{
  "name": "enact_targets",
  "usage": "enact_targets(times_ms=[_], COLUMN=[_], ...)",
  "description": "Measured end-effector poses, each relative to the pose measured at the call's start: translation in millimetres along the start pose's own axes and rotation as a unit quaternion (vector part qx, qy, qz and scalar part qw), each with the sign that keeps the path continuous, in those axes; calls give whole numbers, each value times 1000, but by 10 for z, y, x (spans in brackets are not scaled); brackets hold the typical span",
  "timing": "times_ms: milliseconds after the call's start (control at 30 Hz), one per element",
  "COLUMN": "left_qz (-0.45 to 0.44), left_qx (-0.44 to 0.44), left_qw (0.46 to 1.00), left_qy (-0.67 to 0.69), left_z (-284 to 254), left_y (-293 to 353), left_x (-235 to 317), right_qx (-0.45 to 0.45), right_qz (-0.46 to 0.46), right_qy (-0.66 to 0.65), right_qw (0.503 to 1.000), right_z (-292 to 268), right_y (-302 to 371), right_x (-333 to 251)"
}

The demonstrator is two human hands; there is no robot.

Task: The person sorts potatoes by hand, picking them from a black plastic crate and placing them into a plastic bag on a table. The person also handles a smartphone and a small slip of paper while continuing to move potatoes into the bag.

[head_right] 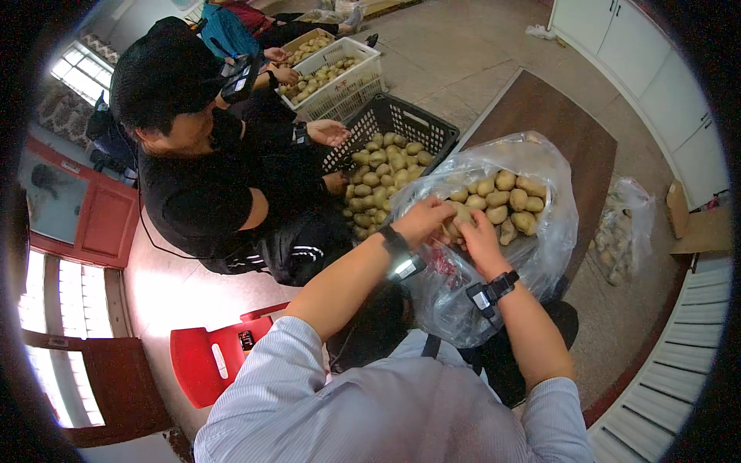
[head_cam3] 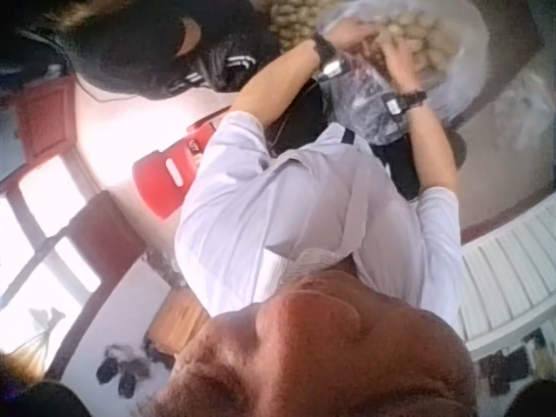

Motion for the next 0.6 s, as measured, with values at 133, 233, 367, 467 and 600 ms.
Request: enact_targets(times_ms=[133, 233, 367, 467, 600], left_qz=[-49, -39, -29, 8, 6], left_qx=[-87, -174, -131, -67, 1], left_qw=[992, 978, 978, 974, 968], left_qy=[74, 108, 159, 217, 253], left_z=[60, 31, -100, -370, -874], left_y=[132, 68, 69, 14, -117], left_x=[14, -14, 74, 137, 94], right_qx=[-17, -13, -5, -21, -87], right_qz=[-67, -116, -135, -208, -188], right_qy=[126, 258, 289, 405, 488], right_qw=[990, 959, 948, 890, 848], right_z=[146, 203, 74, 48, 170], right_y=[2, 77, 61, 90, 166], right_x=[-149, -532, -512, -298, -53])
Point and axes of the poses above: each hand's wrist, its own y-axis away from the middle knuckle, its own z-axis out of the palm, x = y × z, the point moved 6 cm from there along -y, towards the middle knuckle, and after that the axes turned 11 degrees about -z, right-handed, at the moved point
